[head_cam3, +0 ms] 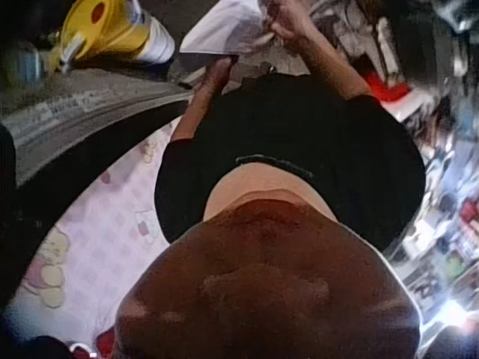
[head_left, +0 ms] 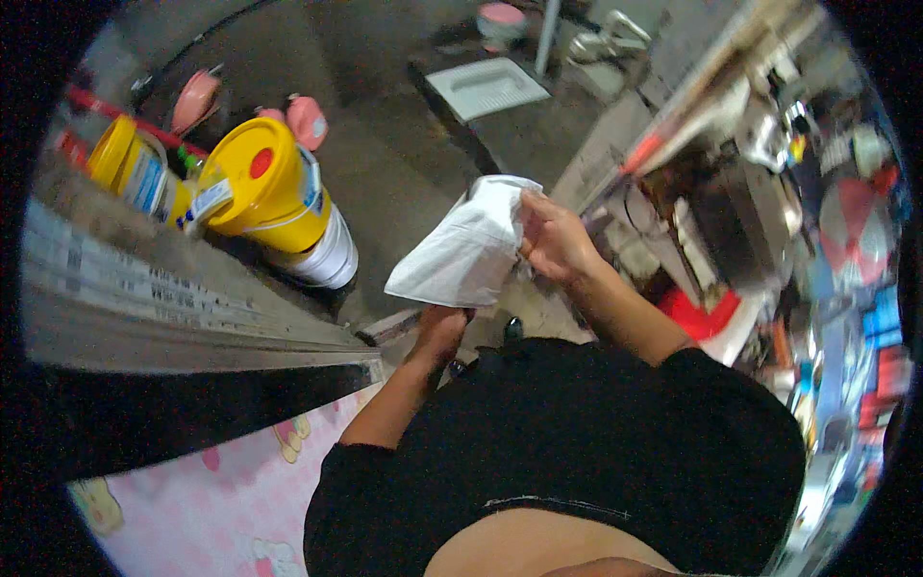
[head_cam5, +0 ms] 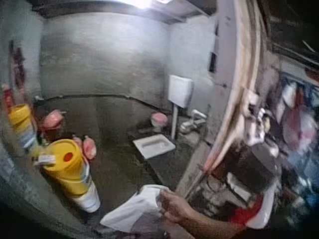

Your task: The person cooks leafy green vegetables in a wok on an induction cooktop, stirs them with a ladle, and transfers the cooked vegetables into a bowl on a nearby table. The person also handles a bottle of cooking oil and places it on the table.

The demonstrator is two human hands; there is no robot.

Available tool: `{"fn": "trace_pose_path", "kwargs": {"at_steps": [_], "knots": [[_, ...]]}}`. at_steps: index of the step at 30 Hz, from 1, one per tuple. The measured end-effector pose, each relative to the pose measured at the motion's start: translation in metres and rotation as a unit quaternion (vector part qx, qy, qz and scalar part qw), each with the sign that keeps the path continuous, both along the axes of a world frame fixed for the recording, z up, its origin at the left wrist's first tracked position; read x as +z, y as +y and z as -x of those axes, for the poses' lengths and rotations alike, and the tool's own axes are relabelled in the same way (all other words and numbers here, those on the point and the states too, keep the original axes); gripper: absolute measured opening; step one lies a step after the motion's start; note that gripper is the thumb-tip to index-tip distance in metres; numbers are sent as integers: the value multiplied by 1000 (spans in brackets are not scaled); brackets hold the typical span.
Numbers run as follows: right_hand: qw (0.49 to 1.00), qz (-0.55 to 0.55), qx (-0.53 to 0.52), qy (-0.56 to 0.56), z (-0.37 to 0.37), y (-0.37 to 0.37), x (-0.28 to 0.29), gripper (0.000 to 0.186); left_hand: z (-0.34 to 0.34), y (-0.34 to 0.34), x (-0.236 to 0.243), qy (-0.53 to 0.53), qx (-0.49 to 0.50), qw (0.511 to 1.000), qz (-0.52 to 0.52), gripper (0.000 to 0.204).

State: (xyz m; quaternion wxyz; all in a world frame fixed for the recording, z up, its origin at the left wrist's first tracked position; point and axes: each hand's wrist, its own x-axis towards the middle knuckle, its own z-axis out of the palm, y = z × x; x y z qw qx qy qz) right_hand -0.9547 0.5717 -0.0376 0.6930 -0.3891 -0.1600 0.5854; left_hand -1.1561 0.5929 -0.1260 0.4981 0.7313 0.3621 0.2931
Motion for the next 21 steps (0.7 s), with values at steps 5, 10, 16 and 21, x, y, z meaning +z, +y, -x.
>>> {"fn": "trace_pose_path", "kwargs": {"at_steps": [5, 10, 16, 21], "knots": [[982, 61, -26, -179, -7, -65, -19, 21, -51, -30, -3, -27, -192, 979, -58, 28], [971, 132, -98, -172, -5, -116, -35, 22, -68, -73, -2, -48, -252, 966, -40, 27], [941, 105, -187, -260, -20, -204, -22, 32, -93, -143, -2, -34, -312, 948, -56, 27], [928, 136, -114, -328, -38, -345, -15, 44, -123, -247, -13, -50, -364, 928, -67, 26]]}}
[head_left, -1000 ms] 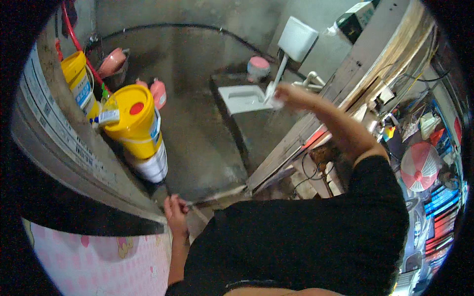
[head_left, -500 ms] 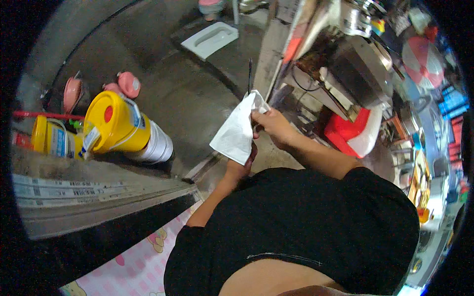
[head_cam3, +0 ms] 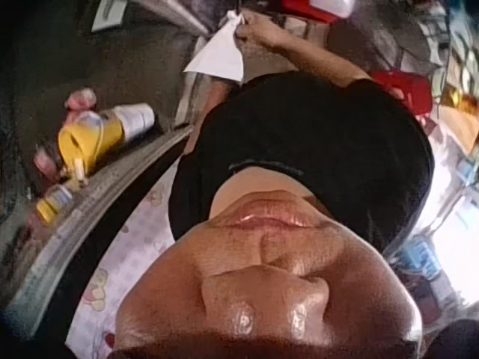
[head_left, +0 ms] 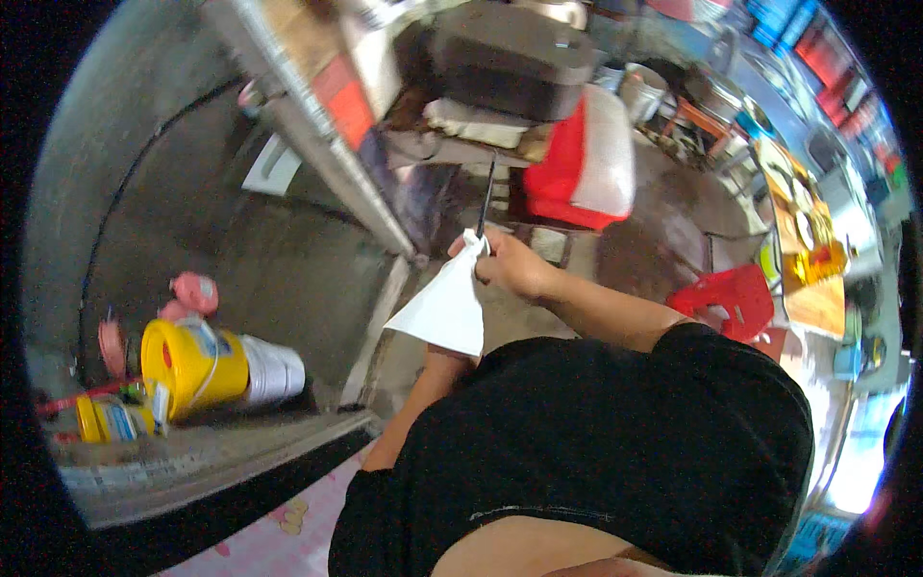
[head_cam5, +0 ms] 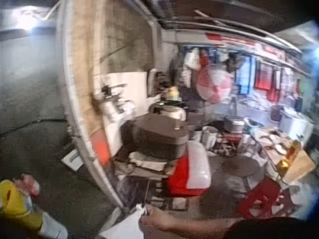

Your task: The person cooks leafy green vegetables in a wok on an induction cooktop, stirs them with a ladle, and transfers the cooked vegetables into a bowl on a nearby table. The person also handles a bottle of cooking oil and places it on the table.

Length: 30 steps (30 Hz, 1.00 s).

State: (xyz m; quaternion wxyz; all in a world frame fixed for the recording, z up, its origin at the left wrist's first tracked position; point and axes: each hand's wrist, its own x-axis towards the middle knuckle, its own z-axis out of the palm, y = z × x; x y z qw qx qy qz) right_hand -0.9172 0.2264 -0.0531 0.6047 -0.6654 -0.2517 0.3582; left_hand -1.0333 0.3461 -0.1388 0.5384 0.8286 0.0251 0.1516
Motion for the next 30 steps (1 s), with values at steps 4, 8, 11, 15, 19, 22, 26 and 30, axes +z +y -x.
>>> {"fn": "trace_pose_path", "kwargs": {"at_steps": [4, 8, 11, 15, 19, 22, 26, 30], "knots": [[996, -39, -21, -72, 7, -126, 0, 30, -15, -100, -12, -1, -59, 998, -9, 26], [947, 177, -220, -152, 17, -228, -6, 47, -43, -199, -4, 68, -179, 981, -27, 27], [922, 135, -342, -119, 15, -301, -10, 42, -63, -264, 27, 107, -250, 960, -62, 32], [788, -108, -595, -114, -39, -401, -13, 24, -89, -333, 55, 119, -329, 937, -28, 31], [642, -216, -735, -7, -98, -537, -22, 40, -136, -360, 56, 100, -378, 920, -10, 30], [631, -14, -761, -153, -121, -611, -47, 30, -196, -370, 48, 141, -392, 909, 8, 28], [718, 16, -690, -92, -150, -616, -81, 32, -292, -396, 48, 105, -404, 909, -17, 30], [728, -14, -678, -96, -196, -591, -66, 33, -374, -430, 52, 37, -438, 872, -218, 34]]}}
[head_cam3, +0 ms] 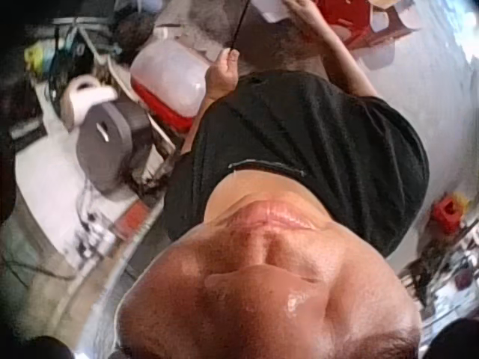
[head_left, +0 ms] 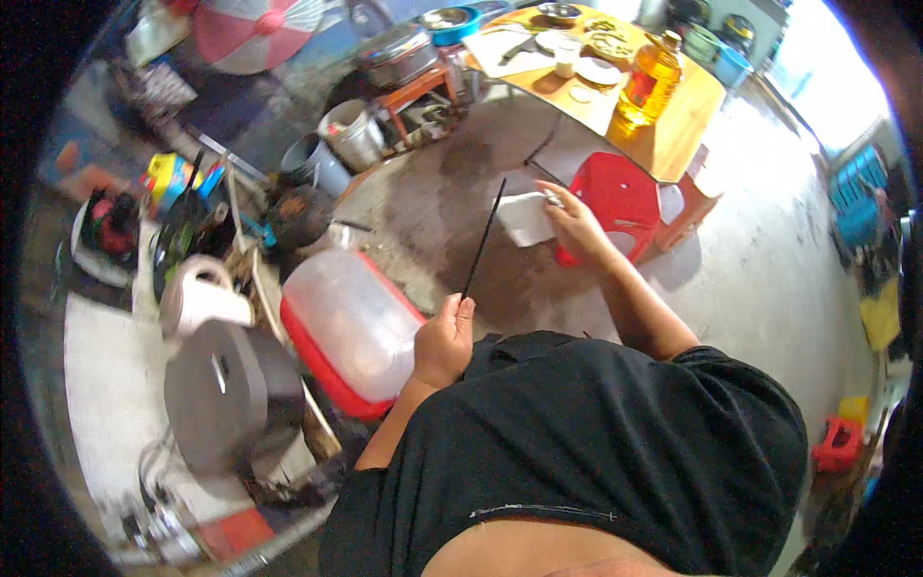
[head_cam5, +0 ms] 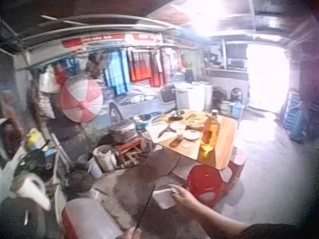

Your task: The person cooks leafy green vegetables in a wok on an induction cooktop, stirs them with a ladle, and transfers the cooked vegetables into a bowl on a nearby table. The person also handles a bottle of cooking oil and places it on the table.

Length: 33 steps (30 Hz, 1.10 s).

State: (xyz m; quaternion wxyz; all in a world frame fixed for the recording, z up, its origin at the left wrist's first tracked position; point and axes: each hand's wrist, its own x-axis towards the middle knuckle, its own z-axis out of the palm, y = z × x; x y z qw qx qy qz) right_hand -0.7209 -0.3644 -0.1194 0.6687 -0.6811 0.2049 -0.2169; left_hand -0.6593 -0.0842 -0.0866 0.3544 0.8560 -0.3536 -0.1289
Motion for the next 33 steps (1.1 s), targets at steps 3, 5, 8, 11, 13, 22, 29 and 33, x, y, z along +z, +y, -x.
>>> {"fn": "trace_pose_path", "kwargs": {"at_steps": [3, 5, 8, 11, 13, 22, 29, 33], "knots": [[928, 348, -105, -88, -45, -2, 31, 39, -45, -32, -2, -30, -51, 996, -65, 36], [869, 483, -35, -96, -68, -8, 42, 33, -68, -54, -8, -47, -66, 995, -57, 36], [787, 563, 251, 10, -109, -6, 31, 20, -112, -86, -20, -2, -93, 991, -101, 27], [791, 517, 328, 17, -146, -12, 4, 36, -149, -116, -29, 99, -78, 989, -72, 22], [802, 504, 322, 11, -188, -39, -7, 36, -173, -135, -28, 175, -32, 984, 2, 24], [883, 373, 165, 234, -367, -263, -9, 52, -281, -145, -9, 203, 190, 952, 130, 21], [970, -12, 206, 131, -458, -220, -49, 35, -354, -158, -17, 243, 387, 855, 245, 29], [923, -69, 359, 121, -522, -167, -44, 47, -419, -199, -25, 225, 249, 921, 199, 29]]}}
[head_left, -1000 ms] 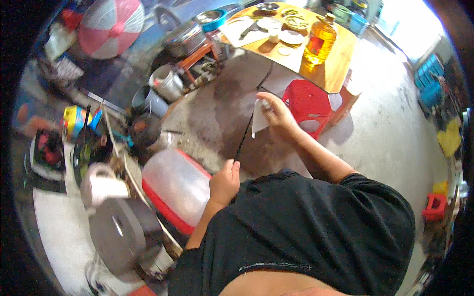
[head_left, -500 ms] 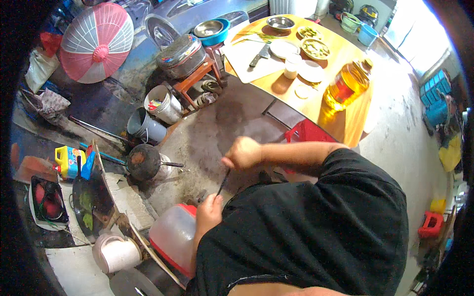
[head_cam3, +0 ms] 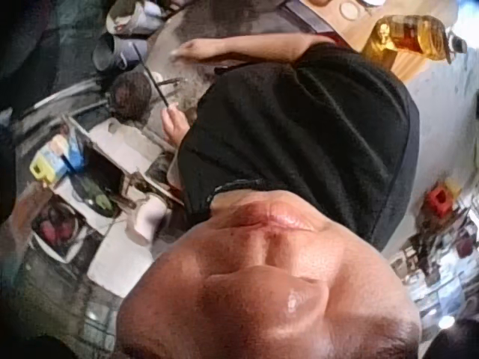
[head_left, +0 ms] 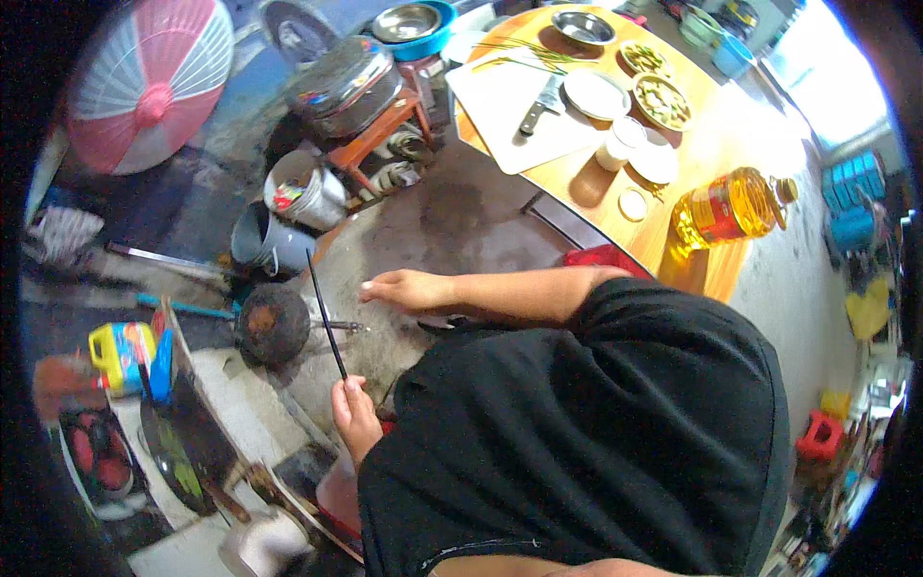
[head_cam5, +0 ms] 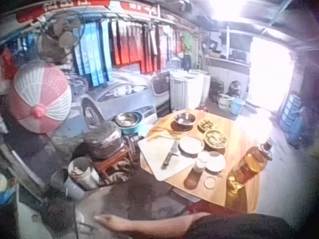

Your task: The person cooks leafy green vegetables in a wok on an induction cooktop, stirs them with a ladle, and transfers the cooked vegetables into a bowl on a nearby table. The person also handles a bottle of cooking oil and places it on the table.

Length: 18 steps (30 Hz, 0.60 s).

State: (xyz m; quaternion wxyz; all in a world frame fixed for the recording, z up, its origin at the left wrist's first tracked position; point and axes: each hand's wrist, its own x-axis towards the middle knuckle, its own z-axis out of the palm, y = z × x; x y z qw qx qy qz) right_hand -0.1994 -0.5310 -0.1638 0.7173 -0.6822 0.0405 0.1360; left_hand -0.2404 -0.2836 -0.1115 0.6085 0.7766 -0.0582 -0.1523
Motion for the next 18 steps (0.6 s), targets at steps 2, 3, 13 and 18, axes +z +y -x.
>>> {"fn": "trace_pose_path", "kwargs": {"at_steps": [2, 3, 13, 18], "knots": [[992, -105, 28, 70, -34, 1, 17, 62, -42, -19, -5, 49, -35, 998, -13, 29], [979, -174, 13, 108, -50, 2, 28, 61, -65, -28, -6, 51, -65, 997, -1, 29], [920, -320, -226, 2, -206, 2, 84, 33, -258, -65, -4, -96, -246, 964, 20, 17], [896, -356, -235, -121, -301, -60, 120, 39, -305, -45, -2, 3, -214, 976, -29, 25]]}}
